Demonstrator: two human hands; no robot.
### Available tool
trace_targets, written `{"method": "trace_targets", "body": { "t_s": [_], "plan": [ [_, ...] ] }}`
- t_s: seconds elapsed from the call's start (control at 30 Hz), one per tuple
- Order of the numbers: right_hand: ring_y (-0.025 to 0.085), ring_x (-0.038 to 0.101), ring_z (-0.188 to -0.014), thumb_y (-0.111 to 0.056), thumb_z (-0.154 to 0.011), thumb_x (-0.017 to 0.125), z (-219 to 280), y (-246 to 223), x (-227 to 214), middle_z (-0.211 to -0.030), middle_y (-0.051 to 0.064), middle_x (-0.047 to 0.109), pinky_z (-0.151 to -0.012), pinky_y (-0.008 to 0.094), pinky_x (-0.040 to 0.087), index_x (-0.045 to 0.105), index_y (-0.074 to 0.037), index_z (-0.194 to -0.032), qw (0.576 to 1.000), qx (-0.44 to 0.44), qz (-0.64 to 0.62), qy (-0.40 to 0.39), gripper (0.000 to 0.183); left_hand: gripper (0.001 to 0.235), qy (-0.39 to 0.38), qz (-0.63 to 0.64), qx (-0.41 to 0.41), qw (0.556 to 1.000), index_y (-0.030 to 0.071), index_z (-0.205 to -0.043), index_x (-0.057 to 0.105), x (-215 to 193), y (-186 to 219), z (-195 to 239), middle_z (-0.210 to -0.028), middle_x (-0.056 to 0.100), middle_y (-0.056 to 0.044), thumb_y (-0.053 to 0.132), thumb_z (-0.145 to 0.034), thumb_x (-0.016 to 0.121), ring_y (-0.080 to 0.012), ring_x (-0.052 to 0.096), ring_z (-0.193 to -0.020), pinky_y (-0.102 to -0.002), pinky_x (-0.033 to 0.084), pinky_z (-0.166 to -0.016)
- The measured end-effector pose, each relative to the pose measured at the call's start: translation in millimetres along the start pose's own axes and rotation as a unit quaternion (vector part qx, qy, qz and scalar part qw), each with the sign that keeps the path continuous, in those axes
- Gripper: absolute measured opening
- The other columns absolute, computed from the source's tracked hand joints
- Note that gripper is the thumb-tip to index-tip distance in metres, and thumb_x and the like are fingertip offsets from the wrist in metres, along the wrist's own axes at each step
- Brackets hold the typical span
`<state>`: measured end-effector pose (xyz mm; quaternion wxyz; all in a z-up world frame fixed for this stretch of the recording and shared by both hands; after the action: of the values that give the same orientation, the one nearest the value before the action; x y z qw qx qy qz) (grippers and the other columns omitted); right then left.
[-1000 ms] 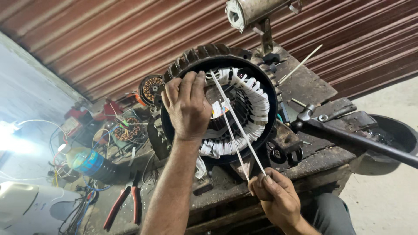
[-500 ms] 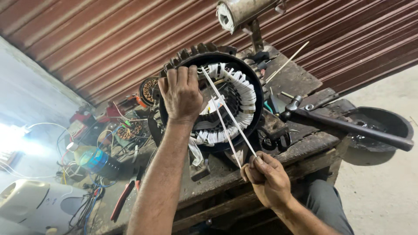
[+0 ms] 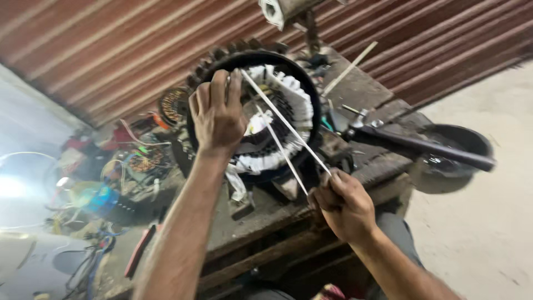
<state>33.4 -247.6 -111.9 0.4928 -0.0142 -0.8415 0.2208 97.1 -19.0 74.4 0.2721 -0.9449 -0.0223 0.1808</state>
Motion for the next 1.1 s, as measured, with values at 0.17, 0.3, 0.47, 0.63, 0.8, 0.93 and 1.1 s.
{"method": "trace_targets", "body": {
  "t_s": [0.17,0.3,0.47,0.63,0.8,0.93,1.1],
  "plan": [
    [0.015,0.045,-0.058,-0.030,-0.108,0.056,-12,-25,-10,-0.063,-0.002,0.039,-0.072,0.038,0.044,0.064,-0.001,-0.102,0.997,0.005,-0.017,-0.069,0.031,0.022,-0.102,0.108,0.166,0.975,0.012,-0.106,0.073,-21,41,30,-0.121,0.072,-0.011,0.002,-0.095,0.056,-0.0296,0.065,-0.126,-0.052,0.041,-0.115],
    [0.023,0.065,-0.084,-0.029,-0.106,0.059,-43,-54,-32,-0.084,0.008,0.064,-0.088,0.044,0.052,0.068,-0.001,-0.103,0.994,-0.028,0.062,-0.080,0.029,0.018,-0.230,0.181,0.159,0.943,0.012,-0.095,0.072,-13,53,29,-0.084,0.071,-0.008,0.003,-0.097,0.057,-0.0204,0.071,-0.091,-0.055,0.038,-0.120],
    [0.035,0.070,-0.109,-0.030,-0.097,0.063,-83,-105,-96,-0.118,0.015,0.070,-0.093,0.047,0.056,0.068,-0.009,-0.124,0.563,-0.240,0.784,0.105,0.035,0.018,-0.283,0.178,0.124,0.934,0.015,-0.093,0.070,-3,58,18,-0.069,0.067,-0.007,0.004,-0.098,0.057,-0.0176,0.065,-0.065,-0.044,0.052,-0.098],
    [0.038,0.064,-0.109,-0.041,-0.084,0.073,-87,-121,-163,-0.117,0.016,0.069,-0.085,0.053,0.053,0.070,-0.014,-0.118,0.247,-0.065,0.960,0.116,0.044,0.035,-0.310,0.215,0.043,0.925,0.016,-0.110,0.072,6,65,20,-0.058,0.067,-0.003,-0.005,-0.088,0.056,-0.0159,0.062,-0.053,-0.048,0.047,-0.103],
    [0.031,0.068,-0.109,-0.038,-0.097,0.064,-96,-125,-183,-0.117,0.012,0.072,-0.086,0.048,0.057,0.069,-0.018,-0.124,0.237,0.025,0.968,0.081,0.034,0.051,-0.211,0.305,-0.074,0.926,0.019,-0.112,0.074,15,76,37,-0.072,0.069,-0.003,-0.012,-0.078,0.054,-0.0167,0.063,-0.068,-0.044,0.048,-0.108],
    [0.027,0.072,-0.096,-0.030,-0.095,0.066,-88,-133,-153,-0.112,0.013,0.074,-0.078,0.045,0.059,0.068,-0.018,-0.133,0.436,-0.029,0.876,0.204,0.039,0.043,-0.135,0.350,-0.131,0.918,0.015,-0.115,0.071,22,85,48,-0.084,0.071,-0.006,-0.010,-0.085,0.054,-0.0193,0.067,-0.081,-0.050,0.043,-0.114],
    [0.017,0.070,-0.071,-0.026,-0.107,0.060,-73,-120,-80,-0.100,0.014,0.076,-0.053,0.033,0.055,0.060,-0.016,-0.149,0.519,-0.260,0.806,0.118,0.044,0.031,-0.185,0.323,-0.126,0.919,0.009,-0.121,0.068,33,92,49,-0.091,0.071,-0.011,-0.002,-0.095,0.054,-0.0247,0.068,-0.091,-0.052,0.043,-0.113]
  ]
}}
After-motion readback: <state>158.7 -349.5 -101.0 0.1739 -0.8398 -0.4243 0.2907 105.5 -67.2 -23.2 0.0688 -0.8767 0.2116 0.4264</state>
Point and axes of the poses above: each hand's wrist, its own z-axis away from the middle knuckle, its own x-axis out of the palm, y = z × x, the point moved 2 cm from there along -z, towards the middle knuckle
